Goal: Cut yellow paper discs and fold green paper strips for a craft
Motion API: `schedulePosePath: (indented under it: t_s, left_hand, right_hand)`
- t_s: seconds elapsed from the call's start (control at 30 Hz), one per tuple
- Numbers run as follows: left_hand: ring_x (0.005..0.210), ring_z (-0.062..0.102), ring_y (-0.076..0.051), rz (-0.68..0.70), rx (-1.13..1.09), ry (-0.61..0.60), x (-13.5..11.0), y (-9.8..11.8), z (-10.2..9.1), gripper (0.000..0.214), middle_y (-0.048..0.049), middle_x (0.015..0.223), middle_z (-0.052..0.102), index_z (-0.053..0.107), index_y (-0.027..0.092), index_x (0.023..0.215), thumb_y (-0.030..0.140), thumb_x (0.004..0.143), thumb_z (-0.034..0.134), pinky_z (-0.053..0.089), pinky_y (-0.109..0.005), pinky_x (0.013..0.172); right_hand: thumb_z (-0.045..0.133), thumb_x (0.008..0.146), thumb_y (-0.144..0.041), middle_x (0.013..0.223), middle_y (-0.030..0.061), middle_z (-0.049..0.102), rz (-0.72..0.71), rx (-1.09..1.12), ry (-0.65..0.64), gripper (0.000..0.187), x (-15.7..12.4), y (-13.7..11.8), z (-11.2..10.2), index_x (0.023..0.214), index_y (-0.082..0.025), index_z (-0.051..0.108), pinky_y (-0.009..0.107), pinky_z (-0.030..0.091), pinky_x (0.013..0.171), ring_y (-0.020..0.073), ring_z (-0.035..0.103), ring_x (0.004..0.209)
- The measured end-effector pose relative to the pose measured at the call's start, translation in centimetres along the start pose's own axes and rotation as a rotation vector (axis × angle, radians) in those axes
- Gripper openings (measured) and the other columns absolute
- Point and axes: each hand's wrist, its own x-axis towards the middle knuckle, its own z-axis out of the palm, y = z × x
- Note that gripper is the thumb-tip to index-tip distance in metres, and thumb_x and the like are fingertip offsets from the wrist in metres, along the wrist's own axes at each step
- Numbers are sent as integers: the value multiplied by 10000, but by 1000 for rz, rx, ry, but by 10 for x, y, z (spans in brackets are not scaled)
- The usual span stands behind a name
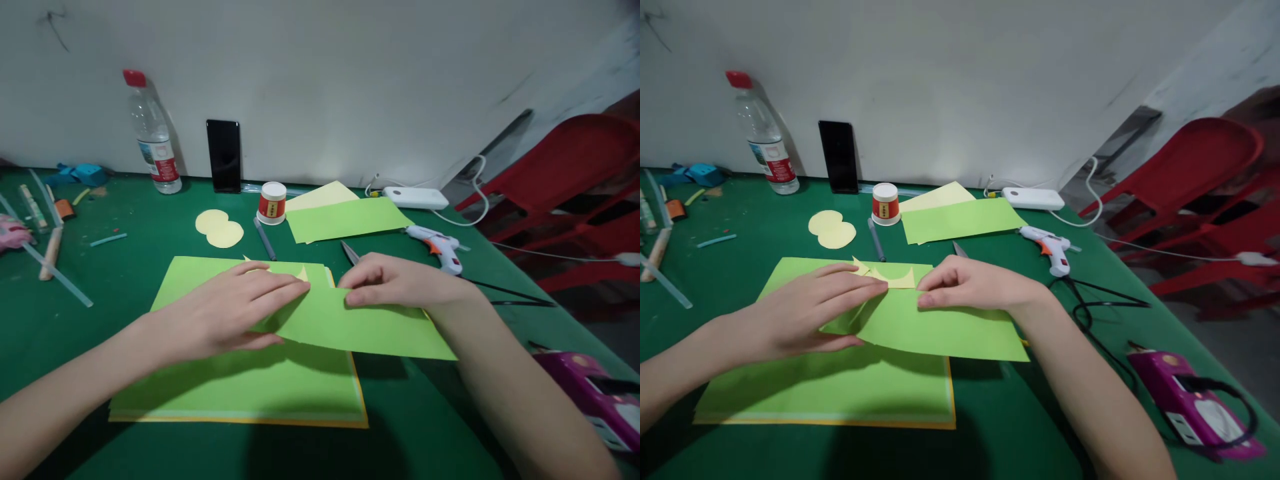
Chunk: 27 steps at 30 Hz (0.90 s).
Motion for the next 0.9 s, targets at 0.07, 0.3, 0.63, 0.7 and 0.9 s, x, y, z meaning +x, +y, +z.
schedulePosePath:
  t_s: [0.07,0.3,0.63,0.7,0.9]
  left_hand:
    - [1137,481,-234,-29,-85,29,-3,0,-7,600,-155,1259,501,276,148,1324,367,823,524,397,-388,940]
    - [929,594,-152,-312,-451,198,-4,10,-25,463,-57,1162,582,385,224,1261,284,826,530,497,-216,757]
    - [783,624,-179,-518,-281,177,1,13,-18,414,-25,939,657,471,193,1168,137,762,414,491,-245,607]
    - [793,627,-186,-530,-229,147,1,16,-12,420,-31,978,654,447,201,1193,174,774,453,491,-267,631]
    - [715,631,-175,-512,-312,82,-1,21,-14,311,-14,901,676,537,231,1119,219,833,415,483,-277,625]
  right_hand:
    - [458,746,-618,495,-37,436,5,128,121,494,-3,5,-2,568,-162,520,201,334,418,81,401,438]
    - [30,885,-462,523,16,550,28,391,541,623,9,15,-2,853,-166,577,243,428,434,125,530,421]
    - [706,648,-303,1250,79,467,-240,709,198,665,37,3,55,1221,-249,372,337,468,866,178,521,1057]
    - [695,669,-307,1179,70,542,-198,764,201,544,35,-7,70,1152,-226,456,328,470,869,173,557,1018]
    - [636,717,-277,996,34,655,41,973,578,166,36,-10,81,864,-199,631,349,440,914,195,556,1040]
